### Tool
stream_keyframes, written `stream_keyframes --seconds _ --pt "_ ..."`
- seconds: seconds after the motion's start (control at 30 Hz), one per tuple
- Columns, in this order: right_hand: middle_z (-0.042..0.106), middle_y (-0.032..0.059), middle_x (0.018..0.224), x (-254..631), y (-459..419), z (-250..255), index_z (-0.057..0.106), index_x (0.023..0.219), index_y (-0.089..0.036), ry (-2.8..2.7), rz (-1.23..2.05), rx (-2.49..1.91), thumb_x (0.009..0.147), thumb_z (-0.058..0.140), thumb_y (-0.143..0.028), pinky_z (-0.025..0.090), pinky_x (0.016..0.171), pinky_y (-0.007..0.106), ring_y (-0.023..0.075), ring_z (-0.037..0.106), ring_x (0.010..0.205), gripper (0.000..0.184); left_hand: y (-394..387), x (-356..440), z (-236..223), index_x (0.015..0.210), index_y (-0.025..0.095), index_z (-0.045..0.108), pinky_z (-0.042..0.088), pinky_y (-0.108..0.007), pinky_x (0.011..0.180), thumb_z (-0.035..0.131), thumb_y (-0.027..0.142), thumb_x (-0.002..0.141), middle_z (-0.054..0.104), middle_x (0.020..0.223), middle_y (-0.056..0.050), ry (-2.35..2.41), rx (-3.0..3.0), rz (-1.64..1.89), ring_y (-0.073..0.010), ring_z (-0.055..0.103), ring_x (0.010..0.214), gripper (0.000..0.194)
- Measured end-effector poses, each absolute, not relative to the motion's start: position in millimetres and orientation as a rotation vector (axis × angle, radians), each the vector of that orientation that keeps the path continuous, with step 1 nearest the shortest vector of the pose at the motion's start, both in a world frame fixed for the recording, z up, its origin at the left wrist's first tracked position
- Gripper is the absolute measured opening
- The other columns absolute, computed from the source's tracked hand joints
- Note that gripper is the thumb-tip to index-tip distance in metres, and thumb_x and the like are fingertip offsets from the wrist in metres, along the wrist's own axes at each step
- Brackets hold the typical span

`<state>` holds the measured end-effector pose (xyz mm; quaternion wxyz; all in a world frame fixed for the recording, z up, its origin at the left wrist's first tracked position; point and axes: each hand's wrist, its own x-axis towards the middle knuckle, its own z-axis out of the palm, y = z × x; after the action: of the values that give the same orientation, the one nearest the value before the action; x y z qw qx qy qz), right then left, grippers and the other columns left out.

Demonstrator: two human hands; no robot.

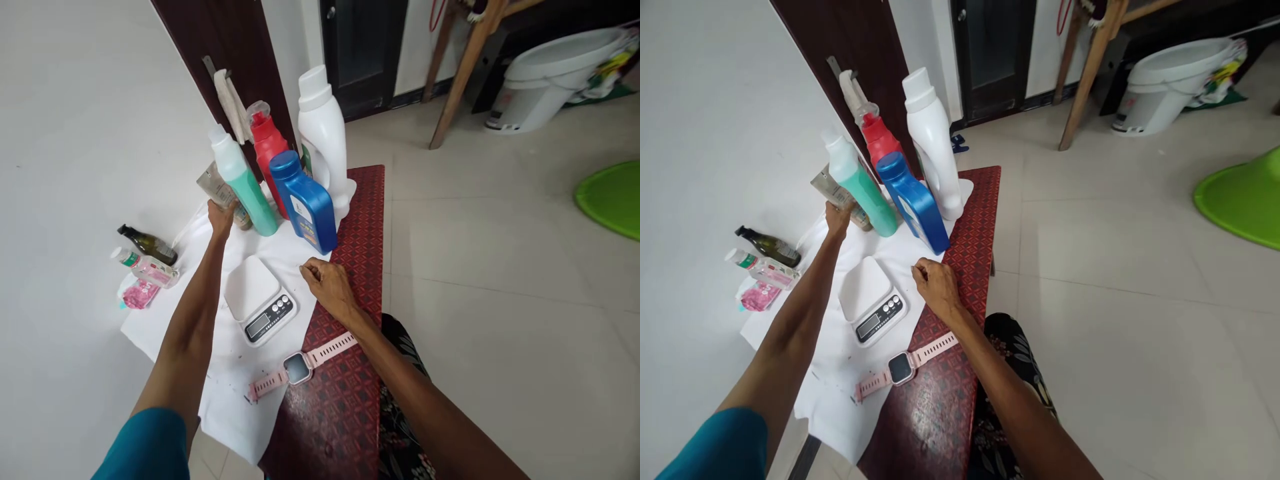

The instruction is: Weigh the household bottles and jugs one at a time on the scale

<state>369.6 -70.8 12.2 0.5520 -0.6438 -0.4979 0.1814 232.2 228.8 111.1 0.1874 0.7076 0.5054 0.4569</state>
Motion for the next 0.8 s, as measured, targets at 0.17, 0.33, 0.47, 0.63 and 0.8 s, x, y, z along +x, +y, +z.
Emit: stream_keyframes --seconds 0.17,0.33,0.47,0.63,0.8 --pt "0.062 -0.0003 0.059 370 -69 13 0.056 0.069 -0.026 -1.175 0.434 -1.539 0.096 0.056 -0.033 0.034 0.061 0.03 0.0163 0.051 0.054 0.028 232 246 108 0.102 0.017 0.07 0.062 -0.044 0.098 0.076 0.031 0.077 0.079 0.113 -0.013 1.435 1.775 1.312 -0.0308 0.076 0.109 0.029" --pt "0.063 -0.0003 0.06 370 -70 15 0.058 0.07 -0.025 -1.165 0.452 -1.556 0.095 0.056 -0.031 0.035 0.061 0.03 0.0162 0.053 0.056 0.026 209 202 130 0.098 0.013 0.073 0.064 -0.041 0.093 0.077 0.034 0.075 0.08 0.107 -0.012 1.333 1.834 1.419 -0.0287 0.076 0.103 0.031" --pt "0.062 0.0 0.059 368 -70 16 0.057 0.068 -0.024 -1.162 0.446 -1.556 0.094 0.057 -0.03 0.036 0.063 0.03 0.016 0.053 0.057 0.027 149 154 159 0.098 0.014 0.075 0.066 -0.041 0.091 0.084 0.045 0.075 0.079 0.102 -0.009 1.144 2.017 1.363 -0.0267 0.076 0.097 0.04" --pt "0.061 0.0001 0.058 366 -73 18 0.058 0.068 -0.024 -1.123 0.489 -1.522 0.093 0.058 -0.033 0.038 0.062 0.029 0.0163 0.055 0.059 0.027 61 129 158 0.092 0.015 0.079 0.068 -0.045 0.089 0.089 0.051 0.075 0.08 0.094 -0.008 1.033 2.08 1.255 -0.0273 0.077 0.09 0.042" --pt "0.062 0.0011 0.061 366 -76 19 0.06 0.071 -0.023 -1.098 0.538 -1.474 0.093 0.058 -0.035 0.041 0.061 0.029 0.0167 0.057 0.059 0.025 29 133 133 0.09 0.014 0.081 0.068 -0.041 0.085 0.091 0.05 0.074 0.082 0.095 -0.01 0.993 2.005 1.202 -0.0281 0.078 0.091 0.04"
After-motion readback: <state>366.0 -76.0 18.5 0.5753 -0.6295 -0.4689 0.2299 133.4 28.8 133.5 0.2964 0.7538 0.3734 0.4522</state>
